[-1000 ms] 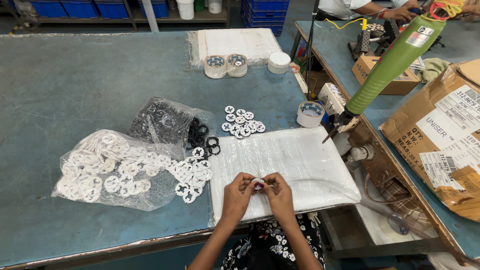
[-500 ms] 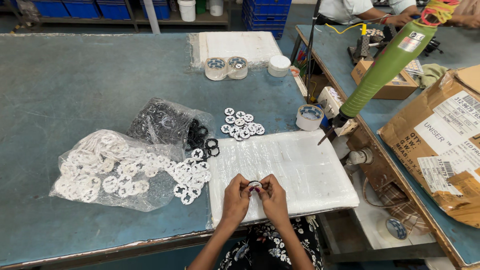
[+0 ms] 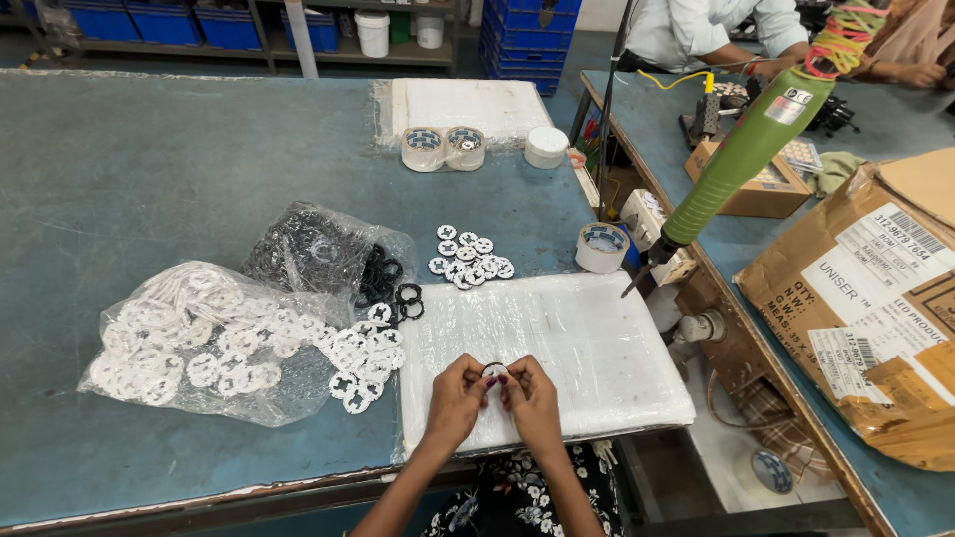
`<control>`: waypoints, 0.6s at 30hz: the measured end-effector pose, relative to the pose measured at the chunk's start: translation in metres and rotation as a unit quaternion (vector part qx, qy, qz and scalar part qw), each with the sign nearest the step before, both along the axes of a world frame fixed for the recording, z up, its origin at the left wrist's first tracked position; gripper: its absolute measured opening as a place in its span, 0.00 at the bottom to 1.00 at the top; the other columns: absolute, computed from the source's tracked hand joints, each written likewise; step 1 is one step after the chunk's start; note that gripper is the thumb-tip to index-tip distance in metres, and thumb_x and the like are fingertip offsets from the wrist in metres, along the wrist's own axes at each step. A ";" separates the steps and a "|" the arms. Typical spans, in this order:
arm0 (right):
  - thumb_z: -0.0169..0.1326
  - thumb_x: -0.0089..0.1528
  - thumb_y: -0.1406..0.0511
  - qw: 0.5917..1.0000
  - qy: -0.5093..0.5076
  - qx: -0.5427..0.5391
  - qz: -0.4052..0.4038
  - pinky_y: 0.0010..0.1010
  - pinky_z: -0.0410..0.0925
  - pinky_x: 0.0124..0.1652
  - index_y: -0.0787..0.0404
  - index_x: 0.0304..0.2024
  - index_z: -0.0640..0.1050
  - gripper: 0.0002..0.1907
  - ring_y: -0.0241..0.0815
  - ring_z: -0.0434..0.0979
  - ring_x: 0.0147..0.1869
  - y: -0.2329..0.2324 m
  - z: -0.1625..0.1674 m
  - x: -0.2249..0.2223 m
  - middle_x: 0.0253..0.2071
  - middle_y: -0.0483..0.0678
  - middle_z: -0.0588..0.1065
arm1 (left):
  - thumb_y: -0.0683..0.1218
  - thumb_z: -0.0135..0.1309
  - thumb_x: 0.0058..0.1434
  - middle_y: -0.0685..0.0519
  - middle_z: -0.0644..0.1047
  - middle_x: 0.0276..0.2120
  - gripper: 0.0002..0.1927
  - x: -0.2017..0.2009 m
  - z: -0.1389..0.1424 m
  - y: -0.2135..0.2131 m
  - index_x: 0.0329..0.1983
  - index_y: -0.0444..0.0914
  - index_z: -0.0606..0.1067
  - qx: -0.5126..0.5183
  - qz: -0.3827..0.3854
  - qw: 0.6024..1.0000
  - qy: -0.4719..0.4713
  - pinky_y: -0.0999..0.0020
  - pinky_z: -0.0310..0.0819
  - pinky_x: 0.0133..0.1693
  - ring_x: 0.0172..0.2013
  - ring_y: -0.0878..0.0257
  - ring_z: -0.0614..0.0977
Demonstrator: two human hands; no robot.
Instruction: The person repeatedly picks small white and black plastic components from a table and snaps them together by hand. The assembled units are placed on a white foam sheet. The person continues this repetitive assembly cycle throughout the clip.
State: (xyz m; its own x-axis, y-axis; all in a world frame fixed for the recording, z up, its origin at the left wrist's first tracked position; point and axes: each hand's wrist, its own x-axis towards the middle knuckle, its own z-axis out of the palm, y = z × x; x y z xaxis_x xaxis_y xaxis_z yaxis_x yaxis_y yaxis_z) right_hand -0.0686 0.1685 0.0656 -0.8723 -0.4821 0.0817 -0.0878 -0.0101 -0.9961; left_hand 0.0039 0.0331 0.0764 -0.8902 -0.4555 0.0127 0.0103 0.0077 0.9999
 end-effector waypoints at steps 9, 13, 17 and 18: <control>0.47 0.67 0.67 0.994 -0.012 -0.064 -0.083 0.26 0.73 0.34 0.64 0.50 0.71 0.11 0.34 0.78 0.33 -0.009 0.028 0.008 0.34 0.46 0.77 | 0.39 0.55 0.63 0.49 0.79 0.27 0.03 -0.057 0.065 -0.019 0.38 0.34 0.76 -0.033 0.067 0.996 -0.051 0.69 0.75 0.21 0.21 0.64 0.81; 0.47 0.67 0.66 0.995 0.004 -0.028 -0.092 0.27 0.74 0.32 0.65 0.58 0.70 0.18 0.35 0.79 0.32 -0.014 0.043 0.018 0.35 0.47 0.78 | 0.42 0.60 0.60 0.47 0.82 0.27 0.06 -0.096 0.116 -0.070 0.38 0.35 0.78 -0.135 0.180 0.974 -0.005 0.67 0.74 0.24 0.22 0.61 0.83; 0.50 0.66 0.68 0.994 0.026 0.019 -0.101 0.27 0.73 0.31 0.67 0.54 0.72 0.15 0.36 0.78 0.30 -0.018 0.051 0.023 0.31 0.50 0.77 | 0.47 0.61 0.61 0.44 0.84 0.25 0.11 -0.116 0.145 -0.088 0.31 0.33 0.82 -0.197 0.147 0.961 -0.126 0.61 0.76 0.32 0.25 0.59 0.85; 0.50 0.66 0.68 0.994 0.027 0.021 -0.104 0.27 0.73 0.30 0.68 0.53 0.73 0.14 0.36 0.78 0.29 -0.018 0.053 0.024 0.31 0.50 0.77 | 0.46 0.60 0.61 0.44 0.84 0.26 0.11 -0.118 0.149 -0.089 0.31 0.33 0.83 -0.189 0.126 0.966 -0.126 0.62 0.78 0.33 0.26 0.59 0.86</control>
State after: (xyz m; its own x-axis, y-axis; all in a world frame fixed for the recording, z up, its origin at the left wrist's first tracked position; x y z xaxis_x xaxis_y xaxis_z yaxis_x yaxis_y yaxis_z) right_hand -0.0449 0.1504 0.1184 -0.9485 -0.2953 0.1147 -0.1370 0.0558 -0.9890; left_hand -0.1138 -0.0561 0.2253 -0.7485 -0.6629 0.0173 -0.2829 0.3429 0.8957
